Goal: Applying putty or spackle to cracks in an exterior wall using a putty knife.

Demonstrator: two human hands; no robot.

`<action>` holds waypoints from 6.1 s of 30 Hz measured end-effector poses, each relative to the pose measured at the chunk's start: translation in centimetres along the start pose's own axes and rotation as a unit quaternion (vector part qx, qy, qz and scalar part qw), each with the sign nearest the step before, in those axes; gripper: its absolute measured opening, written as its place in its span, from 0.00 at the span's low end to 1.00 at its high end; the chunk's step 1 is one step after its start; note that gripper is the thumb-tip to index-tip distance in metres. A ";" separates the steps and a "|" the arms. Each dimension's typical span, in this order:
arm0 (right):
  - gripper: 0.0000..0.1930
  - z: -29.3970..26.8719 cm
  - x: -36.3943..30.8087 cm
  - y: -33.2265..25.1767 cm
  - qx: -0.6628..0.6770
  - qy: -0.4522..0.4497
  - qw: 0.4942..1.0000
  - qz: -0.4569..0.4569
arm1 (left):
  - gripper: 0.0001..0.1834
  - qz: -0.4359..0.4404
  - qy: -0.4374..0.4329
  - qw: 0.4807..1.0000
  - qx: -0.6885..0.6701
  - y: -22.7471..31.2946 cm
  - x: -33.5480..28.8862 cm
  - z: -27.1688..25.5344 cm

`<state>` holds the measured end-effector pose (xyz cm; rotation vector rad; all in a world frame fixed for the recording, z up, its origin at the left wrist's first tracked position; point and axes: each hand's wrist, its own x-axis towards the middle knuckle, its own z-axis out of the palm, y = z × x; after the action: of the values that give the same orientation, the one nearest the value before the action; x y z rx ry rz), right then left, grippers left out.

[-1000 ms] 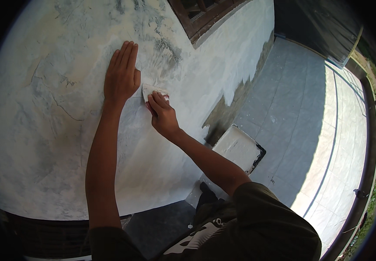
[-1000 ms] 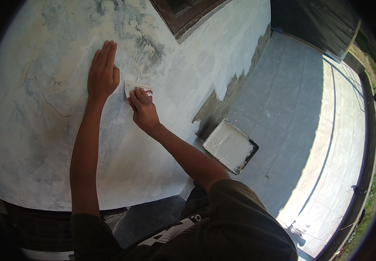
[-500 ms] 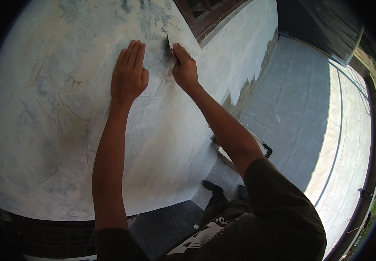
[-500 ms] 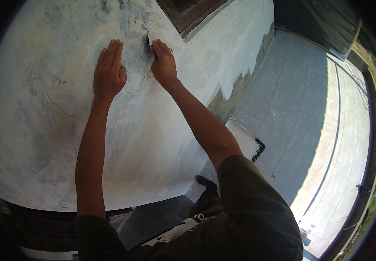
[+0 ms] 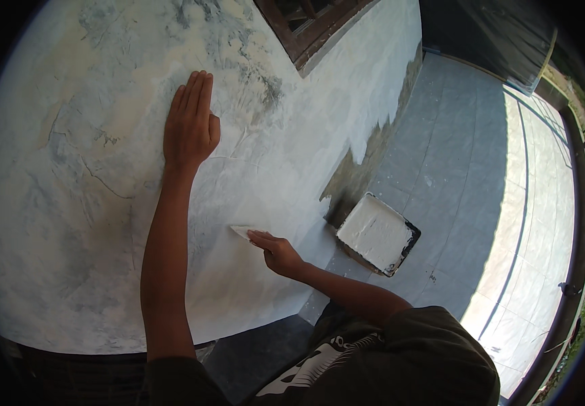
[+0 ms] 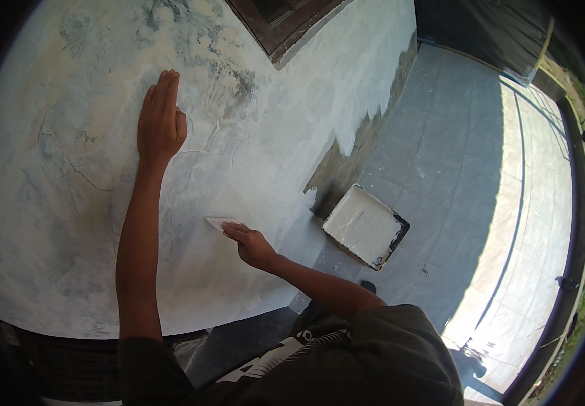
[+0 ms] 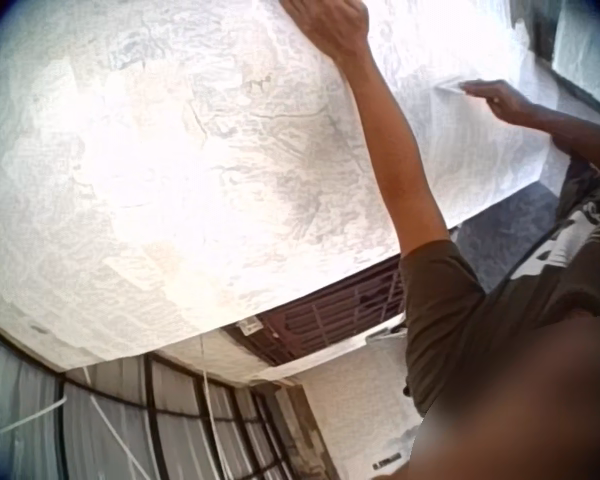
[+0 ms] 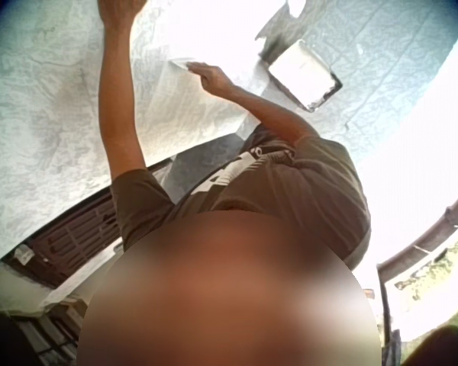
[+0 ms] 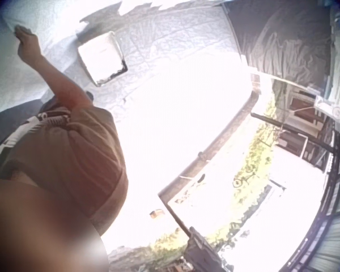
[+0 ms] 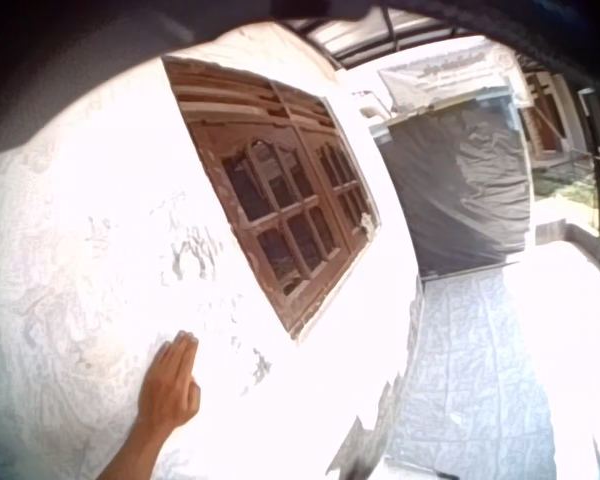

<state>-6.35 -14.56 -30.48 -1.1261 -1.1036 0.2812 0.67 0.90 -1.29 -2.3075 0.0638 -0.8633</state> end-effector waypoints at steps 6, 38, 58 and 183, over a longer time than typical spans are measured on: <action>0.34 -8.8 10.4 -2.8 -0.012 0.222 0.974 -0.035 | 0.32 -0.001 0.002 1.000 0.007 -0.1 0.0 -0.3; 0.27 -7.0 8.9 1.0 0.185 0.161 0.963 0.109 | 0.34 -0.002 0.003 1.000 -0.007 -0.1 0.7 0.2; 0.24 -10.7 -1.9 1.7 0.398 0.086 0.807 0.427 | 0.31 0.014 0.044 0.999 -0.007 0.0 0.3 -0.1; 0.15 -27.5 -22.4 35.9 -0.207 -0.229 0.840 0.446 | 0.30 -0.886 0.014 0.090 -0.454 67.3 -32.9 19.8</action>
<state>16.94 -29.12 -72.77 -2.0067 -0.9921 1.1333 -1.29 -31.48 -71.64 0.5600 1.4132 0.7342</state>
